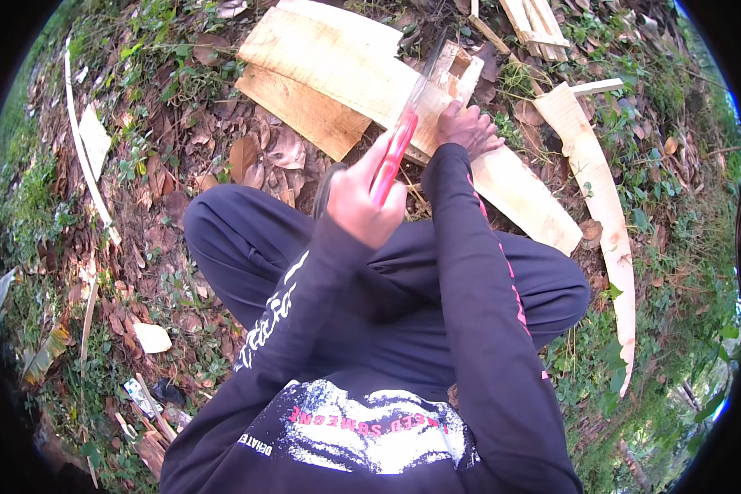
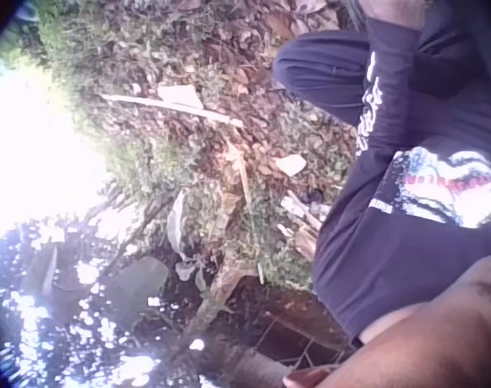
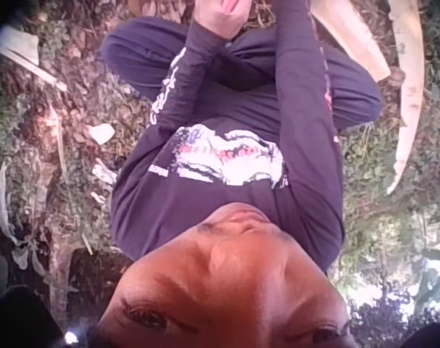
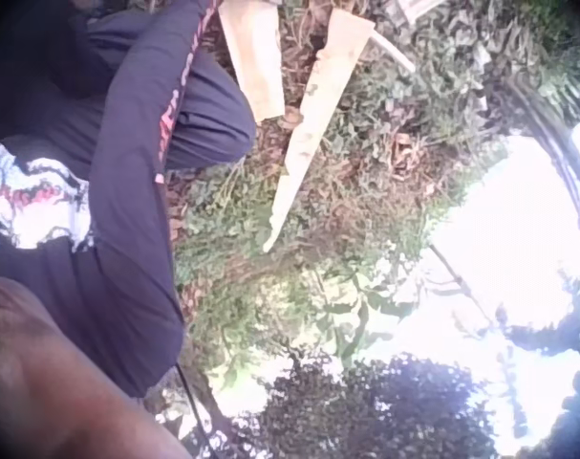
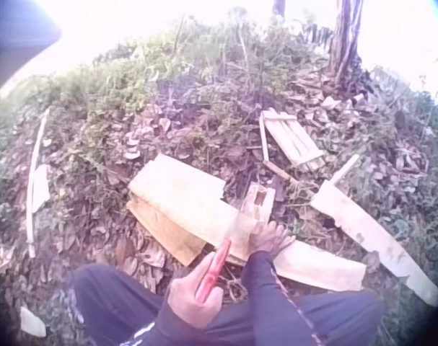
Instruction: The person sits on the ground and uses a red hand saw to cut a wooden plank resting on a small wooden frame. The person repeatedly saws back and forth along the plank, adjusting the wood's position as needed.
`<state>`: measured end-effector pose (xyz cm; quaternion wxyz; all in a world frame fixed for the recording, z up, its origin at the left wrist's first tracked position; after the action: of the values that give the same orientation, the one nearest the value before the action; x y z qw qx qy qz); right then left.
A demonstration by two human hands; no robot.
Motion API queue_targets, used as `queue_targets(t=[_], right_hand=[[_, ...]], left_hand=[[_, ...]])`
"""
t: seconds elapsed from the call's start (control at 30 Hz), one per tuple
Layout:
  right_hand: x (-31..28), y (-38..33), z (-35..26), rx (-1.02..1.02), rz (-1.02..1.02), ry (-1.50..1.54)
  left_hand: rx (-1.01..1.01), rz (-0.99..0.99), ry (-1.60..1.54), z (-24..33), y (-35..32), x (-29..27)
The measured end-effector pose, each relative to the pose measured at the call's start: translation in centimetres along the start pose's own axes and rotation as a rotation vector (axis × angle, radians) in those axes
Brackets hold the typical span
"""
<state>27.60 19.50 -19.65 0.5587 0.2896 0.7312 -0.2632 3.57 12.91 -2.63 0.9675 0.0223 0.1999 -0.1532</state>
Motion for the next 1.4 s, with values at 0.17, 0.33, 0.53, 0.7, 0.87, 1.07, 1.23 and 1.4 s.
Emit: queue_targets(t=[0.17,0.33,0.53,0.7,0.87,1.07,1.23,1.4], right_hand=[[-0.5,0.4,0.1,0.016,-0.017,-0.006],[-0.4,-0.5,-0.9,-0.020,-0.012,0.015],[-0.5,0.4,-0.2,-0.014,0.019,0.009],[-0.1,-0.5,-0.3,-0.011,-0.026,0.028],[0.3,0.3,0.0,-0.014,0.008,0.019],[-0.7,0.4,0.1,-0.001,0.016,0.004],[-0.1,0.3,-0.3,0.004,-0.031,0.029],[-0.1,0.0,-0.6,-0.022,0.007,0.012]], left_hand=[[-0.125,-0.107,0.001,2.9,-9.6,-3.5],[0.026,-0.001,0.049,1.9,-1.9,-1.0],[-0.154,-0.094,0.017,3.5,-8.5,-3.5],[0.027,0.035,-0.014,0.2,-3.3,-1.3],[-0.127,-0.034,-0.084,0.7,-4.3,-1.0],[-0.142,-0.103,0.020,1.7,-6.7,-2.4],[-0.060,0.027,-0.074,-0.5,-3.3,-1.1],[-0.115,-0.059,0.000,2.8,-10.1,-4.0]])
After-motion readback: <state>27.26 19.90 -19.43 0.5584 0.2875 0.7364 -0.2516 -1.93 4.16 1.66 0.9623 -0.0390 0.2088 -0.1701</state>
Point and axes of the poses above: each hand's wrist, its own y-axis towards the middle knuckle, its own x-axis out of the palm, z = x × y, the point moved 9 cm from there along y, towards the middle knuckle, and after that the axes turned 8 degrees about -z, right-handed, at the moved point
